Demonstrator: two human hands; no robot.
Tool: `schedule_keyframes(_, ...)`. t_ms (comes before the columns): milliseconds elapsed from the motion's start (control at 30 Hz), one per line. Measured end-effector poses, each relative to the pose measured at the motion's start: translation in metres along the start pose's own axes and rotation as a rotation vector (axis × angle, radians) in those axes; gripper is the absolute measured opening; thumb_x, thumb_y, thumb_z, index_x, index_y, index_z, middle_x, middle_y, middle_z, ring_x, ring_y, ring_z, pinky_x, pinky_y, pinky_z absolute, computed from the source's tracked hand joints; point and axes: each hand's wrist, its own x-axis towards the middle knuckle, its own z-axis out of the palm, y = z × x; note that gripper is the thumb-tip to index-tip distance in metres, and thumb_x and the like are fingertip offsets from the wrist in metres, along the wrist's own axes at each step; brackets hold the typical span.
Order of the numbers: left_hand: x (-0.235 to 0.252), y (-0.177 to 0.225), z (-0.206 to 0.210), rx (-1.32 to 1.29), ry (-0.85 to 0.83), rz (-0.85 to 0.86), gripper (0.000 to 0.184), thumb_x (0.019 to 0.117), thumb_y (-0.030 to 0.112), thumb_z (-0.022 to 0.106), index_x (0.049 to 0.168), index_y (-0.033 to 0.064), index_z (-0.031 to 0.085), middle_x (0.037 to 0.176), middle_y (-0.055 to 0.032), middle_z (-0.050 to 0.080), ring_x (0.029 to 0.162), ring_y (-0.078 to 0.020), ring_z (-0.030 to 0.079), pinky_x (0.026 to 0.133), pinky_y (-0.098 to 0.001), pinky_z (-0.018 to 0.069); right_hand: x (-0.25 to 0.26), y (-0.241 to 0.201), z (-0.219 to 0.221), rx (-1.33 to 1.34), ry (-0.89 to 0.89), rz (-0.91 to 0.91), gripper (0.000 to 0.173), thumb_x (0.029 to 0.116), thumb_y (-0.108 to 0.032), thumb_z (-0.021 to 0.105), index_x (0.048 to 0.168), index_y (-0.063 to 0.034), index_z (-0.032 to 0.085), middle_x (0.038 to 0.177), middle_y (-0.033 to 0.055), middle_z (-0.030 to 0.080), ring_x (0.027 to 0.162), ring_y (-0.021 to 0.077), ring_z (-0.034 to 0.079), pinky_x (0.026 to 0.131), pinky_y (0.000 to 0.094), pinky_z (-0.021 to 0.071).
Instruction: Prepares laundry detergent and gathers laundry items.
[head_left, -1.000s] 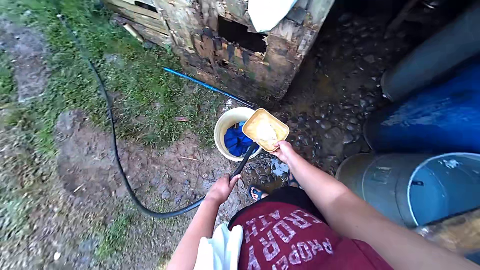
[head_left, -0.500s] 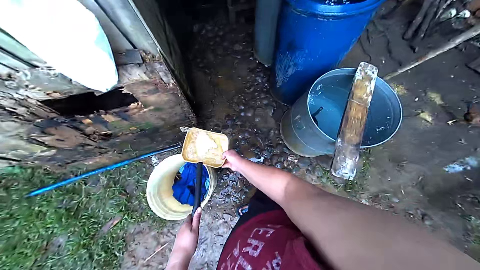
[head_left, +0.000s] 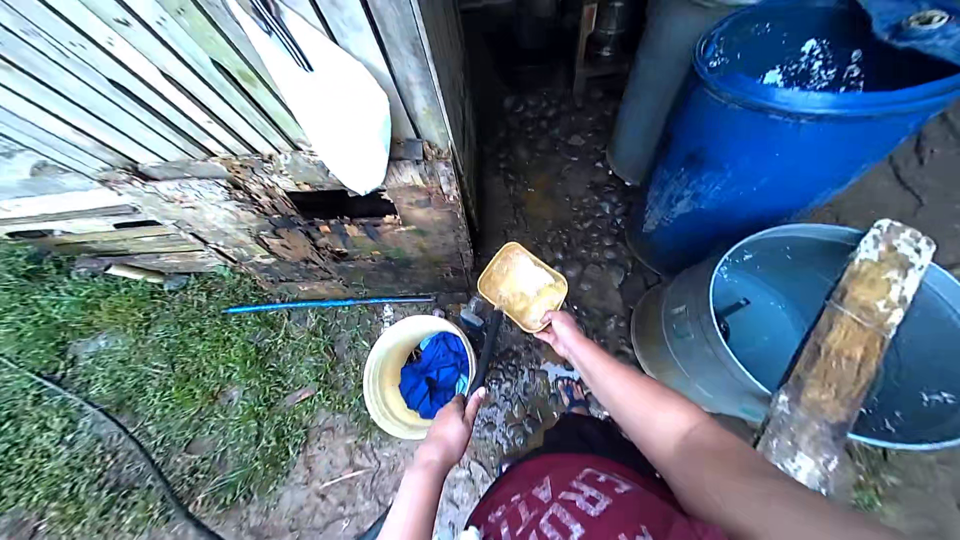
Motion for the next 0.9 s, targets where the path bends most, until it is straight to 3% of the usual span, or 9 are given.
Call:
schedule_keyframes(333, 0.005, 0.001, -0.015, -0.074, 0.073, 0.004, 0.071, 0.1070, 0.060, 0.031, 0.125, -0.0034, 0.059, 0.110, -0.0273, 0.065, 0.107, -0.0403, 0.064, 0.096, -0.0591, 0.0474, -0.007, -0.001, 0.047, -0.034, -0.093, 0.099, 0.043, 0.0989, 0.002, 0.044, 0.142, 0.0037, 0.043, 0.130, 0.0275, 0.054, 0.103, 0.0355, 0.063, 0.082, 0.0480, 0.0563)
schedule_keyframes(567, -0.006, -0.023, -0.028, -0.134, 0.151, -0.024, 0.071, 0.1074, 0.059, 0.031, 0.129, -0.0041, 0.058, 0.111, -0.0288, 0.065, 0.107, -0.0425, 0.064, 0.096, -0.0609, 0.0472, -0.015, 0.009, 0.081, -0.125, -0.191, 0.107, 0.043, 0.0986, 0.001, 0.043, 0.141, 0.0049, 0.042, 0.129, 0.0278, 0.054, 0.102, 0.0350, 0.063, 0.082, 0.0470, 0.0566)
schedule_keyframes(900, -0.030, -0.072, -0.023, -0.231, 0.195, -0.096, 0.066, 0.1078, 0.057, 0.031, 0.119, -0.0030, 0.056, 0.098, -0.0242, 0.061, 0.093, -0.0388, 0.062, 0.086, -0.0584, 0.0481, -0.018, 0.029, 0.113, -0.205, -0.254, 0.113, 0.041, 0.0995, 0.001, 0.042, 0.141, 0.0052, 0.043, 0.130, 0.0280, 0.053, 0.102, 0.0349, 0.065, 0.080, 0.0461, 0.0585)
